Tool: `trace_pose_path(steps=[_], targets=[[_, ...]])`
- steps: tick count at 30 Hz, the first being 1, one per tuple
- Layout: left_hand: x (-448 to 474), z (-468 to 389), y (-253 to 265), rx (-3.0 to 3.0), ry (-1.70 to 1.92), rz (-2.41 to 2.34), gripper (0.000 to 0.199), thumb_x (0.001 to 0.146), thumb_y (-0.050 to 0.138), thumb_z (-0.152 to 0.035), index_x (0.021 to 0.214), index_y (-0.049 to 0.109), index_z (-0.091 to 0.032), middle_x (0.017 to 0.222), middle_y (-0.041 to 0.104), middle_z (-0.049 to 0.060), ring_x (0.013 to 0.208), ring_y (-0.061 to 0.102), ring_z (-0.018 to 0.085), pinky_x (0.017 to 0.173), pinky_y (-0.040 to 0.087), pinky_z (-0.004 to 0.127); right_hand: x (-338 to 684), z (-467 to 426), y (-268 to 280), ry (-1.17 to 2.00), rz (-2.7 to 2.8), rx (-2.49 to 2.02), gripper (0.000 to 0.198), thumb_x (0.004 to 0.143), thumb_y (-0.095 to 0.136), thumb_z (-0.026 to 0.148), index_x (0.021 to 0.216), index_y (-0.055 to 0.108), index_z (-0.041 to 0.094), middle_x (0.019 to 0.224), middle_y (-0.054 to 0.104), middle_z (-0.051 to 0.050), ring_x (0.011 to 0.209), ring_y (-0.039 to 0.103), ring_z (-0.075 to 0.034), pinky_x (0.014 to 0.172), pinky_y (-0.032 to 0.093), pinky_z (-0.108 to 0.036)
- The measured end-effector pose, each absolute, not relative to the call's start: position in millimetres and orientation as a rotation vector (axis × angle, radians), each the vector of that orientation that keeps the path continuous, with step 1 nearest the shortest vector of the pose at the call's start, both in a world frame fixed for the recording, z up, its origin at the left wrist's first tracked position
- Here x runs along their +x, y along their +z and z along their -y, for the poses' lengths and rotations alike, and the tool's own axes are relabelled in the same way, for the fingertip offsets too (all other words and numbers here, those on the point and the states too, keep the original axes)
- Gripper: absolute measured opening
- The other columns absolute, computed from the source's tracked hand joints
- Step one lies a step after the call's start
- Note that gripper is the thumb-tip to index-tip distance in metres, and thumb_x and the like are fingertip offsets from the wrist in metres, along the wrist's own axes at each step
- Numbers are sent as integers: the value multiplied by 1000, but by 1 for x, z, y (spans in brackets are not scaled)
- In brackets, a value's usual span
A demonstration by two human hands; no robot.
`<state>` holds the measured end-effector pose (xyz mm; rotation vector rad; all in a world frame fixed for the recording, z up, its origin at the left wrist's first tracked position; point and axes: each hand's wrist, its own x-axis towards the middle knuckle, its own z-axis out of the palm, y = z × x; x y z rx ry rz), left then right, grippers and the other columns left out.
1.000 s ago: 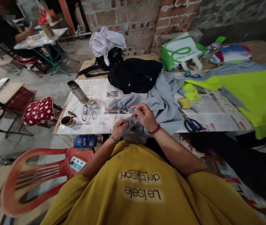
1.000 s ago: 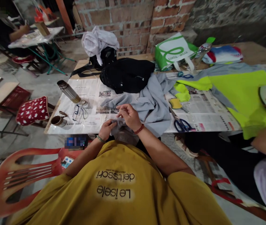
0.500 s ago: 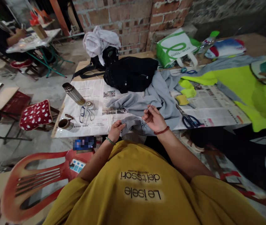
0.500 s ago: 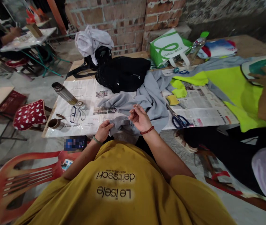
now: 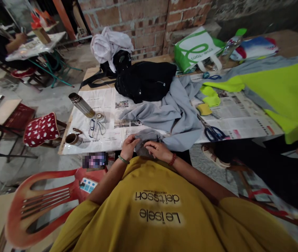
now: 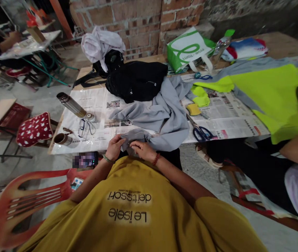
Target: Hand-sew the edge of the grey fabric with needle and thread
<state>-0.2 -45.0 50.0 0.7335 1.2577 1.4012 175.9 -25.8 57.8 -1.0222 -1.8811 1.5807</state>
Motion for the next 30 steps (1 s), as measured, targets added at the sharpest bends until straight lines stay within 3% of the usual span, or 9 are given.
trace_pose_path(steps=[5,19,30], targets=[[0,47,50,786,1424,-1274,25,62,78,-30,82,68,-18,78,67,-2,76,58,12,77,44,25,169,25,61,1405,1934,-1029,18,89,48,29,87,62,19,52,52,6,44,46,-7,50,37,-19],[0,50,51,947,1389,-1362,21,65,75,-29,81,71,-17,82,68,2,79,59,15,79,46,29,166,21,67,1423,1915,-1187,18,88,46,29,82,60,19,53,52,5,52,47,-9,58,35,-21],[-4,61,47,1729,1457,-1511,11,82,64,-20,86,74,-22,82,71,4,80,64,16,78,50,30,151,29,56,1359,1800,-1104,18,86,44,27,71,50,19,54,48,4,54,44,-10,57,34,-22]])
